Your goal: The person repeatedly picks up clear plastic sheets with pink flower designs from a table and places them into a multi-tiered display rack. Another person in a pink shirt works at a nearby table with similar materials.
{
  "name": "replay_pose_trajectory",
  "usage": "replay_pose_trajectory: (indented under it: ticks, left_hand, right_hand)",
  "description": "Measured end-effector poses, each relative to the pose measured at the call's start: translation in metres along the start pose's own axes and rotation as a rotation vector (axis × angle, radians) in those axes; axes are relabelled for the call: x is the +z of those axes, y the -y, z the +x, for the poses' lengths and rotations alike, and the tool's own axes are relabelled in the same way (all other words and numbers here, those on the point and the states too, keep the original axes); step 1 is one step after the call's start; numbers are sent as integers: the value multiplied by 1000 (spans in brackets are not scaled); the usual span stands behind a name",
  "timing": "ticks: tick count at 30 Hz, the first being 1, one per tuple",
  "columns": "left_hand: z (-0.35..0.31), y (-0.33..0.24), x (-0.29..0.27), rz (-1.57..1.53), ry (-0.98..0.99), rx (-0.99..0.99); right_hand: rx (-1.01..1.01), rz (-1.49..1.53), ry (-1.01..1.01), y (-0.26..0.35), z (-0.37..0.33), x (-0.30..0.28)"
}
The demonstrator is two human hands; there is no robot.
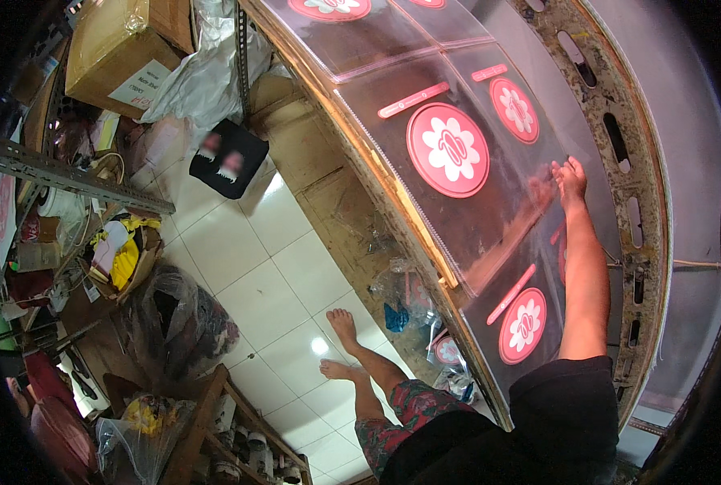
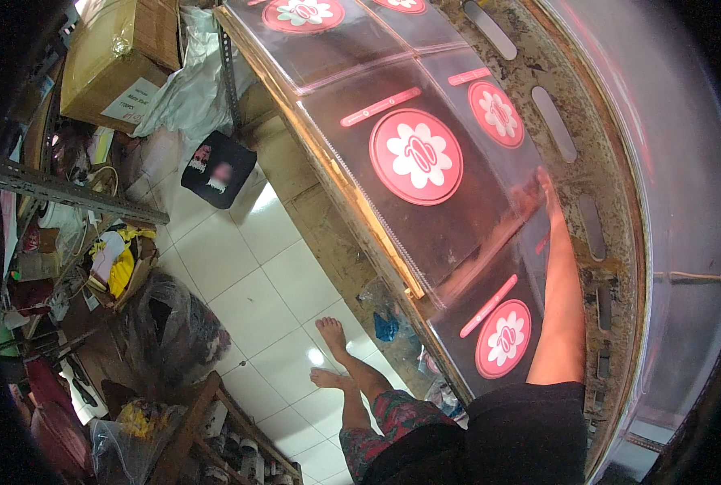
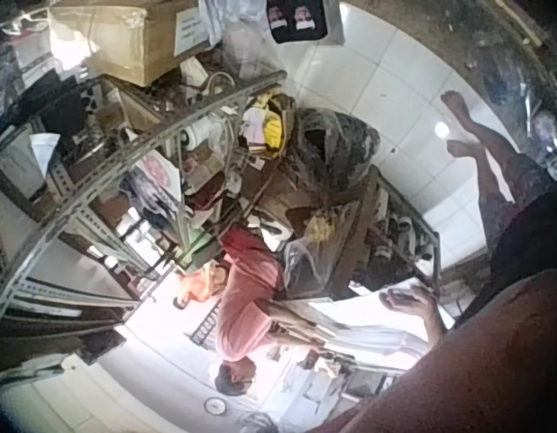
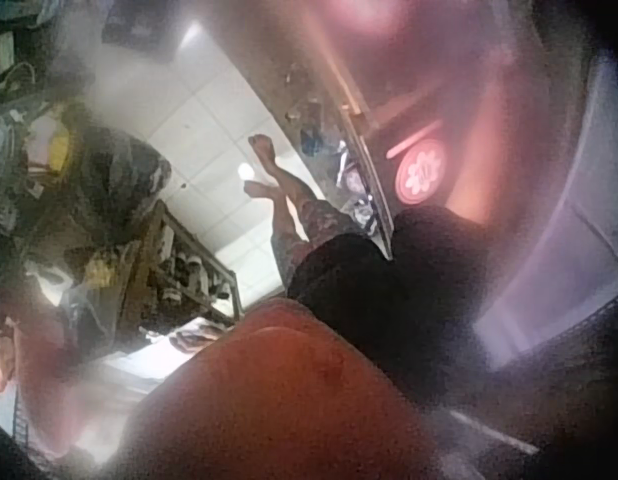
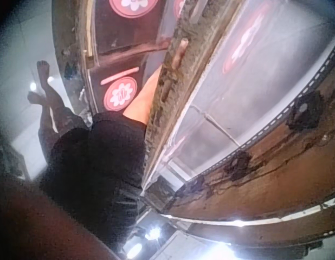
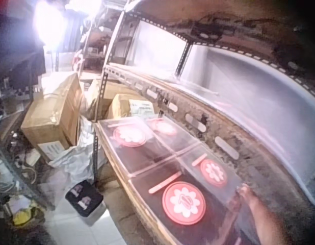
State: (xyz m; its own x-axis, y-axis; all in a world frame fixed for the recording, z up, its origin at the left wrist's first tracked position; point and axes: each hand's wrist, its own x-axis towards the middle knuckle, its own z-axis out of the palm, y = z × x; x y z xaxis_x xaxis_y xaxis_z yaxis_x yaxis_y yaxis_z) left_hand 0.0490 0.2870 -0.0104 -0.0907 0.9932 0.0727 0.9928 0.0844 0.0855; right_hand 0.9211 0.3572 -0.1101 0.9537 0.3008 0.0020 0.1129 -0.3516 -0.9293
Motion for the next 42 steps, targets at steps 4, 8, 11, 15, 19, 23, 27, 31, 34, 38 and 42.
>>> replay_pose_trajectory:
  ticks: [4, 8, 11, 15, 19, 23, 27, 31, 34, 38, 42]
  left_hand:
    - [-7, 9, 1, -17, -22, 42]
    - [-20, 37, 20, -57, -25, -37]
    - [-18, 19, 18, -114, -210, -14]
    - [-15, 9, 20, -171, -218, -92]
    - [-25, 14, 7, -126, -121, -127]
    - [-45, 40, 26, -328, -136, -221]
    - [-38, 28, -4, -377, -223, -147]
    - [-48, 36, -28, -620, -325, -124]
    - [-73, 39, -52, -731, -341, -96]
    - [-133, 57, -74, -866, -264, -242]
    - [-200, 85, -87, -896, -352, -443]
  right_hand:
    - [-126, -157, -168, 6, -16, 11]
    - [-259, -266, -320, -23, 18, -32]
    - [-444, -670, -391, -17, -16, -7]
    - [-579, -504, -266, -5, -66, 26]
    - [-640, -200, 36, 27, -162, 96]
    - [-353, 320, 435, 90, -308, 154]
    - [-114, 324, 909, 128, -458, 178]
    - [-49, 265, 1418, 114, -575, 164]
    - [108, 282, 1595, 87, -636, 148]
    - [327, 60, 1606, 79, -678, 125]
    - [327, -249, 1632, 28, -667, 124]
